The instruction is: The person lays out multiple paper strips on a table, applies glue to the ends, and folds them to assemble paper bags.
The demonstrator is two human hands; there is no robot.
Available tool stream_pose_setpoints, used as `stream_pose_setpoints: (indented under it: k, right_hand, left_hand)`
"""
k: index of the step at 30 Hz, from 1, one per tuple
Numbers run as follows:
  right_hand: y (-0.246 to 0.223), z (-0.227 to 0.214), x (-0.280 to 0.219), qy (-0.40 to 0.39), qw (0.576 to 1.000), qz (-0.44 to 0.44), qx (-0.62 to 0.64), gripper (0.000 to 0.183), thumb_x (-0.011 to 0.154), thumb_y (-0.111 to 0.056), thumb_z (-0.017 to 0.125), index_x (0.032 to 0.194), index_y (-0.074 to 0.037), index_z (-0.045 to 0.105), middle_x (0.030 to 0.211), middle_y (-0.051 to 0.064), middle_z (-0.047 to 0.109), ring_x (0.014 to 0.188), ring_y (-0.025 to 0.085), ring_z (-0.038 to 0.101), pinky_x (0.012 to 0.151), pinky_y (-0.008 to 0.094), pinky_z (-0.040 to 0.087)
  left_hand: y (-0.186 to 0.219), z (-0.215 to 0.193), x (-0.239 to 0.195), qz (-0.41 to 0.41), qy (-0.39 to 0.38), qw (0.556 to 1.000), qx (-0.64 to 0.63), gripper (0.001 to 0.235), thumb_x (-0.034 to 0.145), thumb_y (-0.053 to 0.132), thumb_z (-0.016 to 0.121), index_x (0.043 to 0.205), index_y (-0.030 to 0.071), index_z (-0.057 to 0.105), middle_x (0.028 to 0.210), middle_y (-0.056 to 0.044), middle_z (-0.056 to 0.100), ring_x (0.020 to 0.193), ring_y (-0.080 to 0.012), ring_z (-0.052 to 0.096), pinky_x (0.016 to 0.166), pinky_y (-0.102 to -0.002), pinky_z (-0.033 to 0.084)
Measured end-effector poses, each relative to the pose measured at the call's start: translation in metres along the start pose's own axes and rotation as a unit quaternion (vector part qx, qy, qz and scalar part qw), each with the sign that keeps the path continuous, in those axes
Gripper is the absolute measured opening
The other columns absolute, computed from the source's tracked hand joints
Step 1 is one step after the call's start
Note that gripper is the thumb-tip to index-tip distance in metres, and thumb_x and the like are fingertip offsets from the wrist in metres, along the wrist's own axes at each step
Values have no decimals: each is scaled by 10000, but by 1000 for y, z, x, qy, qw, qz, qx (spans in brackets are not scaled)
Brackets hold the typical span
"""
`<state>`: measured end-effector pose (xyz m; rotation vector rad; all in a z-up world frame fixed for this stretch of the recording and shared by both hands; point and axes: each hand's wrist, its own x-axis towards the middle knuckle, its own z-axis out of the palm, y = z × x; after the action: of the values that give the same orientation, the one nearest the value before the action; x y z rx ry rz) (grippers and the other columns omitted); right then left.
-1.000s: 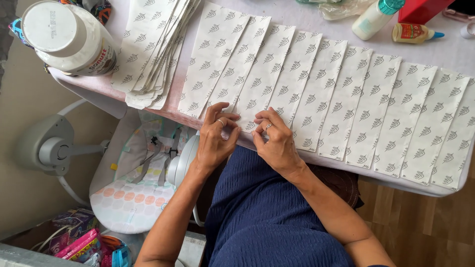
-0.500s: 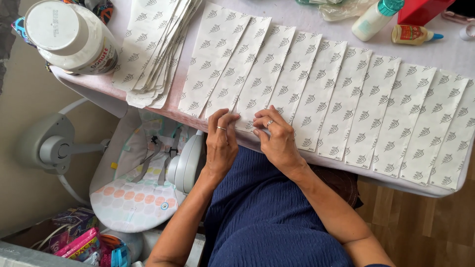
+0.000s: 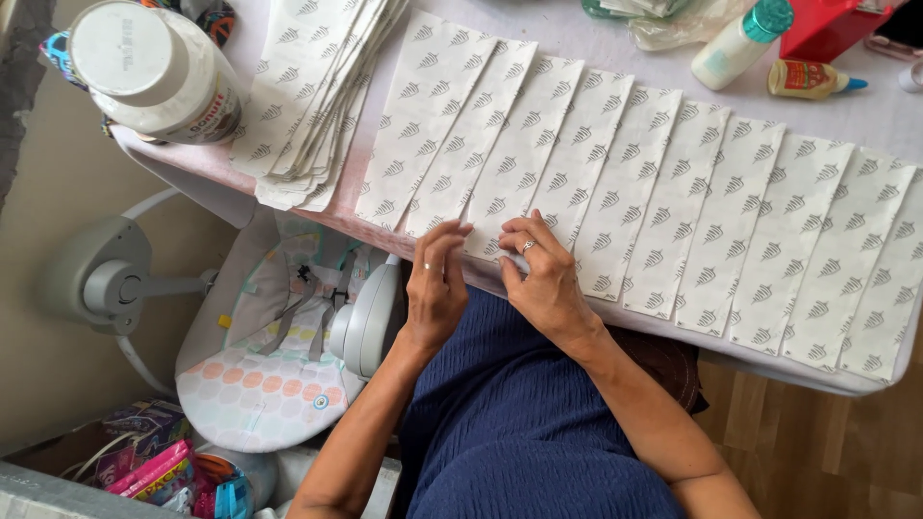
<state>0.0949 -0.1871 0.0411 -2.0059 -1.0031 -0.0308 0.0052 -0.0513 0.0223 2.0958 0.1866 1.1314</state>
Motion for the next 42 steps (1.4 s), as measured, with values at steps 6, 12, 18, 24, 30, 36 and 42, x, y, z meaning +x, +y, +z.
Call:
stream_pose_setpoints:
  k: [6,12,18,24,30,36,42]
  right_hand:
    - [-26,27,18,28,997,-68,24,217,836,132,701,1021,19,700,1161,149,665,1091,340,706,1170,491,395]
    - [-20,58,21,-6,991,-124,-41,292,803,26,809,1066,59,686,1219,169,654,1142,352,683,1176,455,428]
    - [-11,65,13,22,986,-148,-77,136,900,-36,758,997,19,681,1138,137,664,1115,334,693,1144,449,464]
    - [-13,65,18,29,987,-142,-72,85,916,-39,739,897,27,688,1095,136,680,1090,333,696,1137,453,463]
    - [-15,67,27,23,997,-73,-11,149,911,7,722,790,39,641,1034,118,662,1035,319,710,1209,472,358]
    - [-9,67,39,21,999,-22,40,233,758,48,825,685,-7,610,969,94,663,941,328,726,1176,478,402]
    - [-13,65,42,-7,999,19,32,223,737,7,876,818,-39,674,986,68,646,1015,317,712,1214,464,342]
  left_hand:
    - [-28,-45,14,50,6,998,23,274,872,-138,627,1117,-16,615,1201,-169,681,1148,-377,673,1058,-479,503]
    - [-61,-60,24,77,-129,988,26,363,855,-142,683,1194,-32,616,1250,-201,663,1256,-422,614,1104,-559,455]
    - [-81,-66,14,48,-161,986,4,178,927,-1,704,1099,18,662,1234,-135,688,1287,-354,607,1110,-503,482]
    - [-78,-70,30,25,-174,984,-26,36,920,8,733,941,24,708,1299,-123,663,1237,-325,651,1014,-466,561]
    - [-77,-63,33,12,-165,986,-33,92,904,12,765,872,2,680,1218,-137,668,1176,-335,680,927,-434,594]
    - [-75,-53,28,-109,-133,985,-34,178,822,4,806,860,44,636,1273,-142,609,1141,-415,673,1046,-486,517]
    - [-63,-53,29,-133,-119,983,-30,234,802,-1,810,938,50,627,1286,-176,560,1173,-498,633,1030,-543,512]
